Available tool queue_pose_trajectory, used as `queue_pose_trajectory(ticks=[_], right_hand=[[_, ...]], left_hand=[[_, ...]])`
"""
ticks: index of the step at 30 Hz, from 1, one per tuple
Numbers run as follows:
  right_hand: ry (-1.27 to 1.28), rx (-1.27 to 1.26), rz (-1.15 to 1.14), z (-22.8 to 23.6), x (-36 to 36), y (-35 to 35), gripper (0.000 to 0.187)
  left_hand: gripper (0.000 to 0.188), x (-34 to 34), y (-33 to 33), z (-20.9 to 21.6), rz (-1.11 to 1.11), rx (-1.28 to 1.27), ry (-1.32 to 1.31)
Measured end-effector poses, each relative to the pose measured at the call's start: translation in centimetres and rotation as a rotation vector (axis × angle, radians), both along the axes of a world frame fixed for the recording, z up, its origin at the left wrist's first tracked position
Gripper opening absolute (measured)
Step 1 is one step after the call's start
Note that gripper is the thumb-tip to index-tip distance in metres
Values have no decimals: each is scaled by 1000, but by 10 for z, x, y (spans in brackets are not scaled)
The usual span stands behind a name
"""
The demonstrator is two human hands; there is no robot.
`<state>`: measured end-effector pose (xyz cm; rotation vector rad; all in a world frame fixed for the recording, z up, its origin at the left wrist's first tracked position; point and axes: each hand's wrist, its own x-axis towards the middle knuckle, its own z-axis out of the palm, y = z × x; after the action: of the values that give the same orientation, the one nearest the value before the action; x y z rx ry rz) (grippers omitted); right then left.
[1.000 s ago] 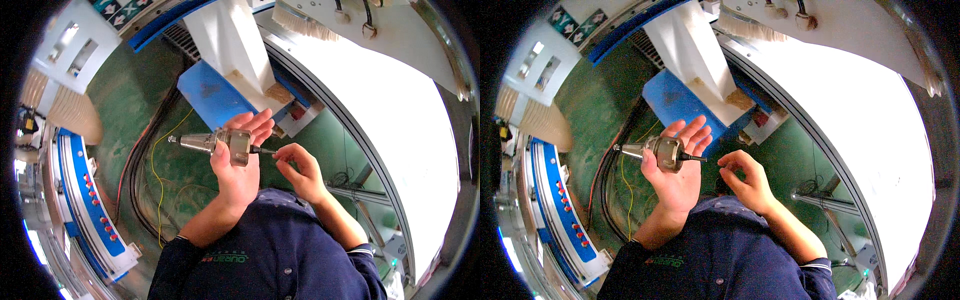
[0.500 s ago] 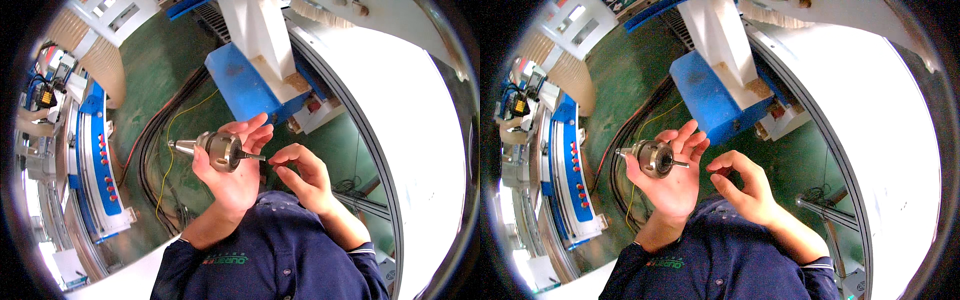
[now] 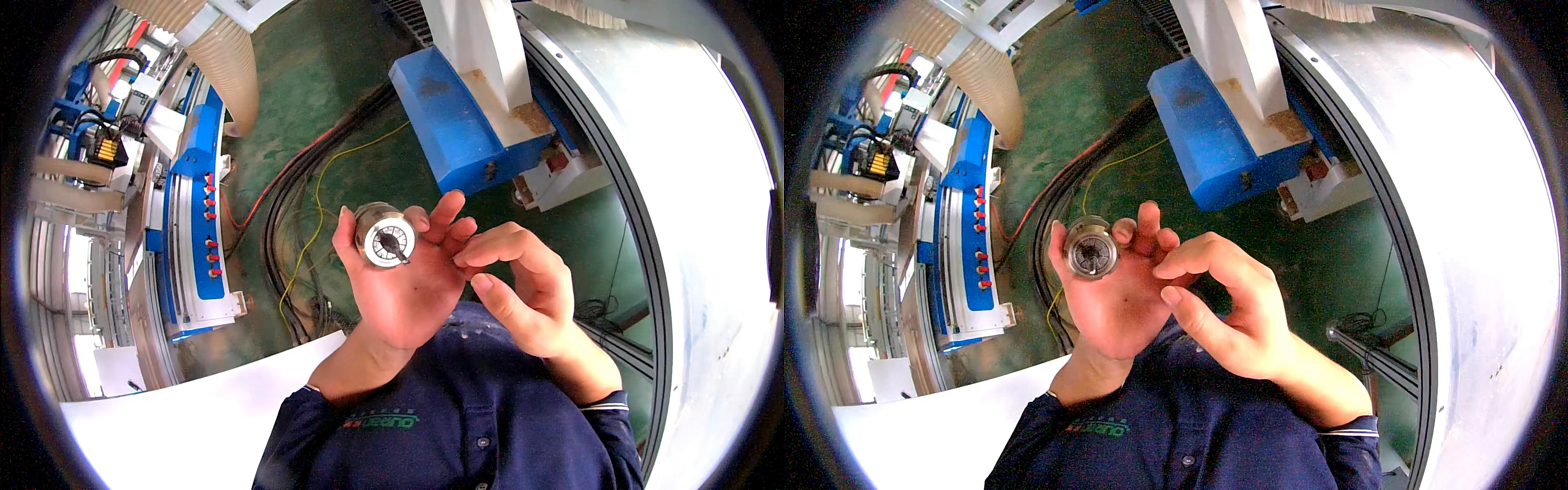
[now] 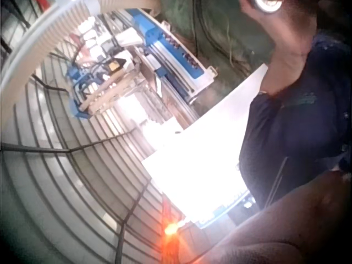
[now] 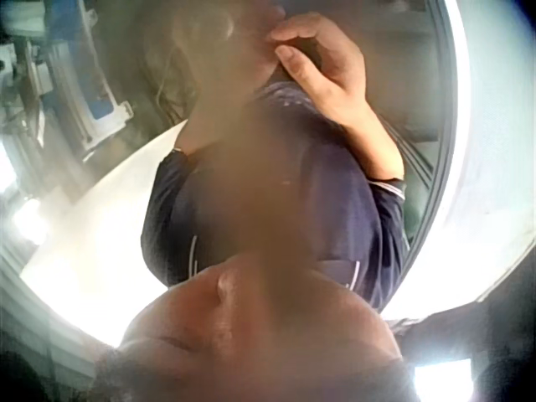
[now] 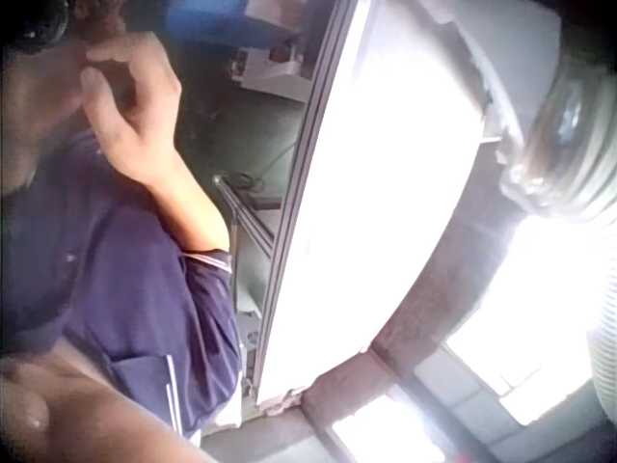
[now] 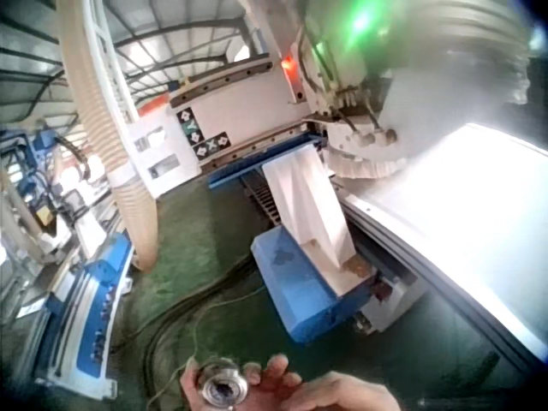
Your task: The person removes a tool from a CNC machine, performs maintenance by loosening a part with a wrench, and then reinstalls the tool into the machine.
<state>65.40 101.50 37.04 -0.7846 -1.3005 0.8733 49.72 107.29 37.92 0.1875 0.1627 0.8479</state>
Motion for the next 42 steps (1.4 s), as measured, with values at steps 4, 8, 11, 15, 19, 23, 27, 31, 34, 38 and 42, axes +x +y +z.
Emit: queue_pose_trajectory(ticks=[4, 8, 11, 15, 19, 23, 27, 31, 34, 38, 42], right_hand=[[-25, 48, -27, 6, 8, 3, 18], [-57, 80, -43, 14, 17, 9, 18], [-69, 101, -68, 16, 21, 16, 17], [-97, 131, -74, 18, 19, 20, 16], [-117, 173, -92, 23, 13, 28, 18], [-153, 218, -93, 29, 1, 36, 22], [-194, 204, -77, 35, -10, 53, 23], [-204, 220, -92, 34, -27, 69, 24], [-225, 226, -93, 30, -41, 83, 25], [-232, 183, -72, 32, -60, 100, 25], [-256, 170, -62, 32, -78, 117, 25]], left_hand=[[63, 6, 3, 0, -63, 6, -123], [59, 15, 8, 4, -71, 22, -108], [55, 21, 15, 4, -80, -13, -120], [50, 19, 22, -3, -134, 65, -175], [48, 14, 38, -11, -204, 184, -289], [48, 6, 47, -6, -193, 218, -347], [49, -6, 64, -1, -182, 205, -354], [65, -15, 85, -17, -180, 368, -557], [67, -30, 97, -18, -139, 417, -526], [72, -50, 114, -15, -56, 511, -484], [66, -70, 129, -6, -8, 619, -361]])
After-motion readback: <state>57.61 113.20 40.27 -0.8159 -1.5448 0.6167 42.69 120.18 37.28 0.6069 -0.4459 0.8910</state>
